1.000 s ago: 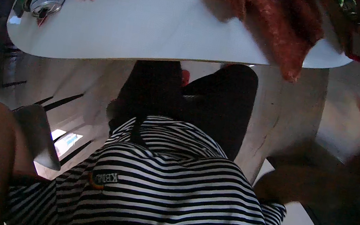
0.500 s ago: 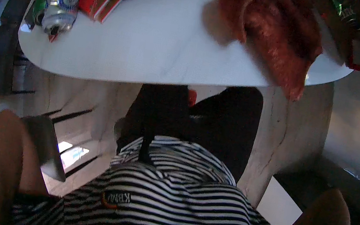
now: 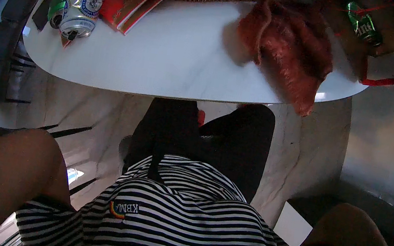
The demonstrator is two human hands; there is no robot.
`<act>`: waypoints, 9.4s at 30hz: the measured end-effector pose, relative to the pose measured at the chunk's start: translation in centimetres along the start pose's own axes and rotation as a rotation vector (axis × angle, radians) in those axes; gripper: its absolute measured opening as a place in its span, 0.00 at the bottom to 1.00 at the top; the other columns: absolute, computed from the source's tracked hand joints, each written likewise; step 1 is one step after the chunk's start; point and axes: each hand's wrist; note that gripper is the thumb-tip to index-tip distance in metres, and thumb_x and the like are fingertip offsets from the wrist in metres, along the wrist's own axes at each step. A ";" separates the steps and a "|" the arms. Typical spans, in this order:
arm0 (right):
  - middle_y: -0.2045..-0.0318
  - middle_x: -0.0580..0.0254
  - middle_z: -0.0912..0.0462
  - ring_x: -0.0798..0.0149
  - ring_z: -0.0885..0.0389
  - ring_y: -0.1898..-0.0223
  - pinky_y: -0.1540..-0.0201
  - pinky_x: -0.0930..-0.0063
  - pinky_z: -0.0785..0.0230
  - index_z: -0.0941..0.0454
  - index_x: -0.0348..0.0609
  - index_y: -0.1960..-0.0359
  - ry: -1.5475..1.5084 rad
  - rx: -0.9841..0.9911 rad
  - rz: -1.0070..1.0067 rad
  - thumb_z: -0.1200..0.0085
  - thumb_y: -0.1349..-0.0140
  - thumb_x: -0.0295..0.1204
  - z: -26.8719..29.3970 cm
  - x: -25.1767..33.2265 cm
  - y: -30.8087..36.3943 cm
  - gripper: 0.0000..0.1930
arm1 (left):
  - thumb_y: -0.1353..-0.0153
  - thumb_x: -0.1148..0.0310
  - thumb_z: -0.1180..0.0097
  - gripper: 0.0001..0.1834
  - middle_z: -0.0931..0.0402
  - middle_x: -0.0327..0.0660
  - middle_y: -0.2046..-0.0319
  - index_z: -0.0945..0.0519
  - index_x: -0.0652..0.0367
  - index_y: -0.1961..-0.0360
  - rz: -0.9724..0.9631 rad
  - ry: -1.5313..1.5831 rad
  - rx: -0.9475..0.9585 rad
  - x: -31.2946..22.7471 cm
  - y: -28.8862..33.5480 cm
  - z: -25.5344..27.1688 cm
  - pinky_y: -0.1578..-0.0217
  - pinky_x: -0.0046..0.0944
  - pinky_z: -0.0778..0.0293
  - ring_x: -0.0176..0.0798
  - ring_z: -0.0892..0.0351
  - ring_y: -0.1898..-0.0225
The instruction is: The person wipes several green and silver beverage cans with a reddish cloth while seated at a white table. They handle each can one at a time, rotating it to wipe different sides, and place the cleaned cans into a cardboard box.
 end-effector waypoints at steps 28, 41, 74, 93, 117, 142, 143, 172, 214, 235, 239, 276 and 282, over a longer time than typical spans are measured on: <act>0.56 0.52 0.27 0.48 0.33 0.49 0.49 0.57 0.35 0.27 0.41 0.54 -0.137 0.070 -0.550 0.45 0.52 0.23 -19.8 1.6 17.7 0.19 | 0.51 0.62 0.40 0.16 0.27 0.40 0.62 0.22 0.55 0.60 0.581 -0.091 0.238 4.4 16.8 -17.9 0.59 0.42 0.33 0.43 0.30 0.56; 0.75 0.51 0.25 0.47 0.26 0.71 0.70 0.59 0.33 0.29 0.39 0.66 -0.279 -0.067 -0.854 0.55 0.44 0.20 -20.4 3.1 16.0 0.05 | 0.48 0.59 0.41 0.15 0.29 0.41 0.61 0.21 0.54 0.61 0.707 0.014 0.170 5.4 16.7 -26.1 0.51 0.43 0.40 0.43 0.35 0.53; 0.57 0.47 0.27 0.46 0.29 0.54 0.55 0.59 0.33 0.29 0.39 0.55 -0.181 0.170 -0.455 0.44 0.49 0.28 -14.3 -2.2 5.5 0.18 | 0.42 0.60 0.47 0.18 0.28 0.47 0.60 0.25 0.55 0.53 0.952 0.512 -0.083 7.0 15.7 -25.1 0.47 0.46 0.37 0.48 0.32 0.50; 0.60 0.46 0.20 0.48 0.22 0.57 0.51 0.56 0.33 0.22 0.38 0.58 -0.042 0.846 -0.496 0.58 0.42 0.58 -19.7 2.2 -4.4 0.32 | 0.37 0.50 0.59 0.27 0.33 0.53 0.45 0.30 0.56 0.44 1.335 0.142 0.572 9.5 14.1 -18.7 0.44 0.47 0.39 0.53 0.33 0.45; 0.54 0.50 0.25 0.49 0.27 0.53 0.49 0.61 0.33 0.27 0.42 0.51 -0.401 -0.287 -0.521 0.38 0.55 0.29 -0.8 -8.0 -2.2 0.26 | 0.38 0.62 0.53 0.19 0.28 0.50 0.51 0.28 0.58 0.47 1.364 0.019 -0.076 15.1 24.3 -26.2 0.52 0.45 0.32 0.50 0.28 0.52; 0.49 0.50 0.31 0.52 0.30 0.51 0.54 0.60 0.32 0.34 0.41 0.48 -1.390 -0.956 -0.888 0.43 0.50 0.31 -4.8 -7.6 4.7 0.25 | 0.55 0.68 0.33 0.25 0.24 0.42 0.61 0.26 0.60 0.54 0.707 -0.201 -0.646 7.7 2.6 6.9 0.62 0.36 0.28 0.42 0.24 0.63; 0.49 0.50 0.31 0.52 0.30 0.50 0.53 0.60 0.33 0.34 0.42 0.47 -1.415 -0.990 -0.930 0.44 0.49 0.32 -4.8 -7.4 5.0 0.26 | 0.56 0.66 0.33 0.29 0.26 0.44 0.58 0.28 0.60 0.51 0.724 -0.467 -0.621 9.4 1.0 7.3 0.60 0.39 0.29 0.44 0.25 0.60; 0.53 0.61 0.30 0.67 0.29 0.53 0.48 0.71 0.36 0.39 0.35 0.46 -1.185 -0.632 -0.487 0.40 0.48 0.24 -6.7 -7.9 -5.5 0.28 | 0.47 0.65 0.38 0.35 0.39 0.44 0.51 0.46 0.64 0.46 0.673 0.869 -0.746 8.3 -2.6 -10.7 0.47 0.37 0.38 0.35 0.37 0.50; 0.57 0.64 0.26 0.66 0.28 0.57 0.51 0.73 0.34 0.32 0.39 0.53 -1.316 -0.934 -0.741 0.46 0.43 0.32 -11.9 -6.1 -3.3 0.17 | 0.44 0.39 0.53 0.46 0.41 0.46 0.40 0.48 0.63 0.36 0.948 1.574 -0.621 8.6 -2.1 -9.8 0.40 0.43 0.42 0.43 0.40 0.40; 0.52 0.56 0.28 0.64 0.29 0.50 0.45 0.69 0.37 0.35 0.35 0.48 -1.666 -0.705 -0.463 0.39 0.50 0.34 -6.5 -8.2 -5.9 0.29 | 0.35 0.47 0.61 0.30 0.29 0.45 0.50 0.37 0.60 0.41 1.196 1.757 -0.697 7.9 -1.8 -9.0 0.49 0.40 0.29 0.41 0.28 0.49; 0.55 0.55 0.27 0.63 0.29 0.53 0.49 0.68 0.36 0.37 0.35 0.48 -1.588 -0.617 -0.386 0.35 0.61 0.39 -6.4 -8.5 -6.1 0.38 | 0.36 0.54 0.54 0.29 0.31 0.42 0.48 0.40 0.58 0.39 1.093 1.606 -0.717 7.9 -1.5 -9.4 0.50 0.38 0.29 0.38 0.29 0.49; 0.47 0.55 0.31 0.60 0.30 0.47 0.44 0.68 0.39 0.40 0.35 0.43 -0.967 -0.629 -0.255 0.29 0.62 0.32 -5.0 -3.2 -3.4 0.43 | 0.56 0.64 0.33 0.49 0.41 0.50 0.41 0.49 0.64 0.36 0.820 0.841 -0.470 5.3 0.9 -8.7 0.40 0.44 0.43 0.47 0.40 0.40; 0.47 0.55 0.31 0.62 0.29 0.47 0.43 0.68 0.38 0.43 0.35 0.42 -1.246 -0.553 -0.354 0.28 0.63 0.32 -3.7 -2.7 -3.6 0.46 | 0.51 0.68 0.43 0.37 0.40 0.59 0.44 0.41 0.64 0.39 0.615 -0.118 -0.375 6.3 -0.1 -6.4 0.49 0.50 0.35 0.63 0.35 0.48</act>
Point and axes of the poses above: each hand's wrist, its own y-axis away from the middle knuckle, its own z-axis out of the back of the hand, x = y × z
